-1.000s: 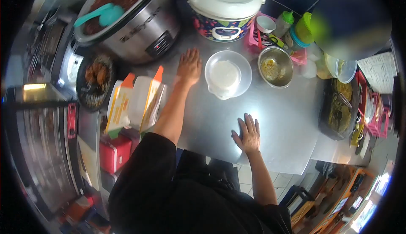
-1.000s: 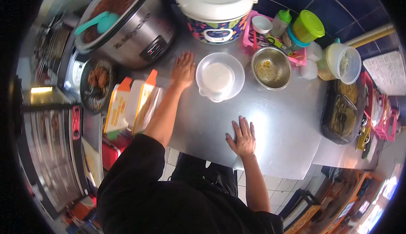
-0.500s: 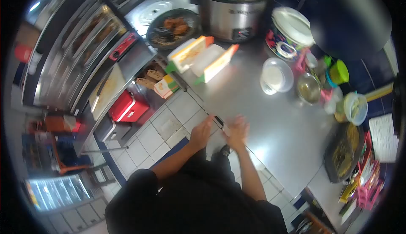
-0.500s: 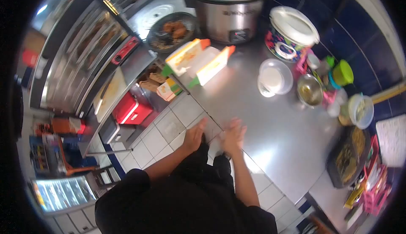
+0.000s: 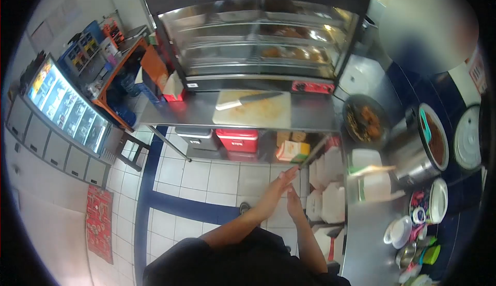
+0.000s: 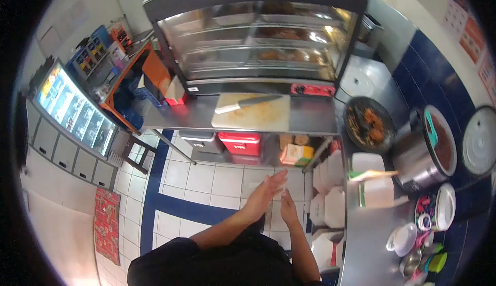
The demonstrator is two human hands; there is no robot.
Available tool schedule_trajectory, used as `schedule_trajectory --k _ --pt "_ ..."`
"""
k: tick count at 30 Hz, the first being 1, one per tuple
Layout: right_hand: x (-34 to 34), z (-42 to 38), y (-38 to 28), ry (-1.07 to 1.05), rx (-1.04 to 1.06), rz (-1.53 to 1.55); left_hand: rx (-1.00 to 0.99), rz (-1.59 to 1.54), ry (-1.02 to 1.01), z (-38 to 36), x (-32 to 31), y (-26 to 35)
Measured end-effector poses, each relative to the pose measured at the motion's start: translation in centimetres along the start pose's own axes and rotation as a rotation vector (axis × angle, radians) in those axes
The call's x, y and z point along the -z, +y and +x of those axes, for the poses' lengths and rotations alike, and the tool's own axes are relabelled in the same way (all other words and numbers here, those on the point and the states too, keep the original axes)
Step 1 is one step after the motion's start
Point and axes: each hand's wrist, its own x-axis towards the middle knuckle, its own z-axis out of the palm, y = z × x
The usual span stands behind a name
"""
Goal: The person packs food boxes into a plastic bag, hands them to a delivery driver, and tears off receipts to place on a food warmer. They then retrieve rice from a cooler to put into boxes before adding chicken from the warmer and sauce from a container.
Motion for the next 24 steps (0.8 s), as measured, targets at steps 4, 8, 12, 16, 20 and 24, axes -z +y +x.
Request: schedule_trajectory --k 4,8,12,16,20,24 --pt "-2.5 4.4 -9.5 -0.328 -0.204 1.175 -0.902 1.064 0.052 1.7 6.1 2.2" --pt "-1.9 8.3 -20.3 -0.253 -0.231 1.366 -0.573 1.209 0.2 4.0 15.4 -1.1" --pt "-4.9 11.9 -21.5 -0.075 0.623 0.487 0.36 0.059 0.463 6.5 19.2 2.6" --pt "-13.6 15.6 -16.7 -0.246 0.696 0.22 -0.167 -0.262 0.335 6.4 16.8 12.3" --pt "-14.6 19.6 -18.2 -0.773 -0.32 0.97 -0.691 0.716 0.463 7.3 19.1 18.9" --pt "-13.6 25.1 -24.2 -1.047 -0.359 1.605 -0.949 1.437 0.256 12.1 22.2 15.4"
